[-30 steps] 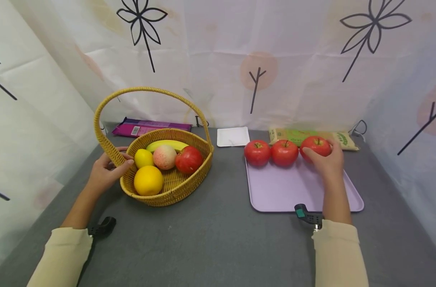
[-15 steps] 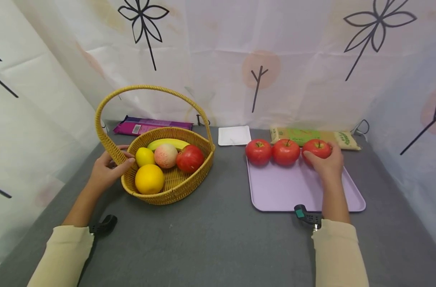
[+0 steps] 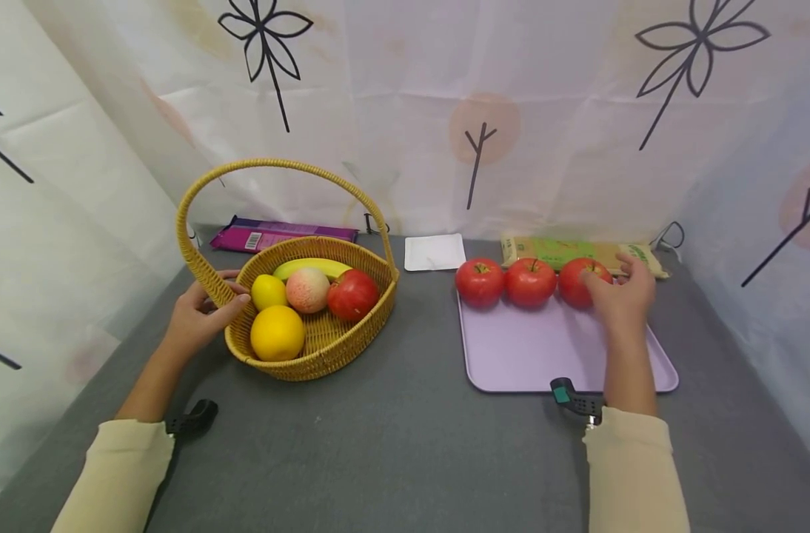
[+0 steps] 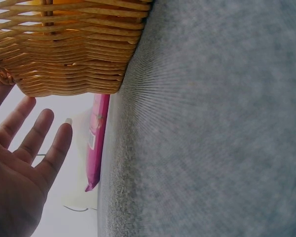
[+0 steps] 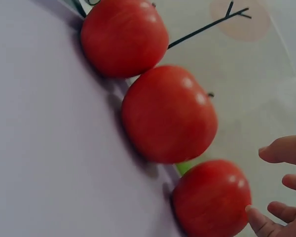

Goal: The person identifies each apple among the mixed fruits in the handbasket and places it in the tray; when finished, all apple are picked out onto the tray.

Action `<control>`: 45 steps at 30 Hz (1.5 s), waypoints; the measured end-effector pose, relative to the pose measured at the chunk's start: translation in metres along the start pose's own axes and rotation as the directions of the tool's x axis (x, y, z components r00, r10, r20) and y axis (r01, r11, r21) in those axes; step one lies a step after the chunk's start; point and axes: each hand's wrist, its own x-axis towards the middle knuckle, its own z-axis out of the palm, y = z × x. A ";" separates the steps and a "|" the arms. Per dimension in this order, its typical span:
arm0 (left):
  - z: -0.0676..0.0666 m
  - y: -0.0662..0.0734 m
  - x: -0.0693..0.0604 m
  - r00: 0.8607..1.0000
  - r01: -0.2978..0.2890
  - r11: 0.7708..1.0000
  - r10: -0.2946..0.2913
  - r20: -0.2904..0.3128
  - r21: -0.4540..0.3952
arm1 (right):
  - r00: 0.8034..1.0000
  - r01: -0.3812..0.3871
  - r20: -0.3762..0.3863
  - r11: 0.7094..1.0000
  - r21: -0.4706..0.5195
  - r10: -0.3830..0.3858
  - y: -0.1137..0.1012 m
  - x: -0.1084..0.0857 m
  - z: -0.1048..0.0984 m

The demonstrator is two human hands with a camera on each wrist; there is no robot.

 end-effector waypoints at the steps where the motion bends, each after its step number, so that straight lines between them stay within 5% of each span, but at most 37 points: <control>1: 0.000 0.000 0.000 1.000 -0.001 1.000 0.001 0.000 -0.001 | 1.000 0.014 -0.014 1.000 0.006 -0.014 -0.003 -0.003 0.000; 7: 0.000 0.003 -0.002 1.000 -0.004 1.000 0.004 -0.004 0.004 | 0.992 0.127 0.024 0.992 -0.024 -0.127 -0.031 -0.026 0.000; 11: -0.001 0.002 -0.002 1.000 0.002 1.000 -0.002 0.000 0.016 | 0.942 0.298 0.188 0.950 -0.093 -0.277 -0.050 -0.044 0.004; 18: -0.002 0.000 -0.002 1.000 0.003 1.000 -0.003 -0.004 -0.004 | 0.732 0.552 0.523 0.830 -0.079 -0.437 -0.081 -0.079 0.030; 27: 0.002 -0.036 0.007 1.000 0.012 0.999 -0.012 -0.004 0.030 | 0.488 0.719 0.723 0.695 -0.014 -0.490 -0.105 -0.130 0.084; 30: 0.002 -0.040 0.008 1.000 0.008 0.999 -0.008 -0.002 0.041 | 0.434 0.764 0.757 0.644 -0.023 -0.488 -0.113 -0.146 0.102; 35: 0.002 -0.039 0.008 1.000 0.004 1.000 -0.004 -0.008 0.029 | 0.380 0.830 0.766 0.556 -0.035 -0.519 -0.124 -0.160 0.135; 38: 0.002 -0.039 0.008 1.000 0.008 1.000 -0.008 -0.008 0.027 | 0.360 0.848 0.776 0.529 -0.040 -0.519 -0.128 -0.163 0.156; 45: 0.003 -0.041 0.007 1.000 0.011 1.000 -0.011 -0.009 0.024 | 0.379 0.849 0.814 0.516 -0.116 -0.440 -0.128 -0.156 0.195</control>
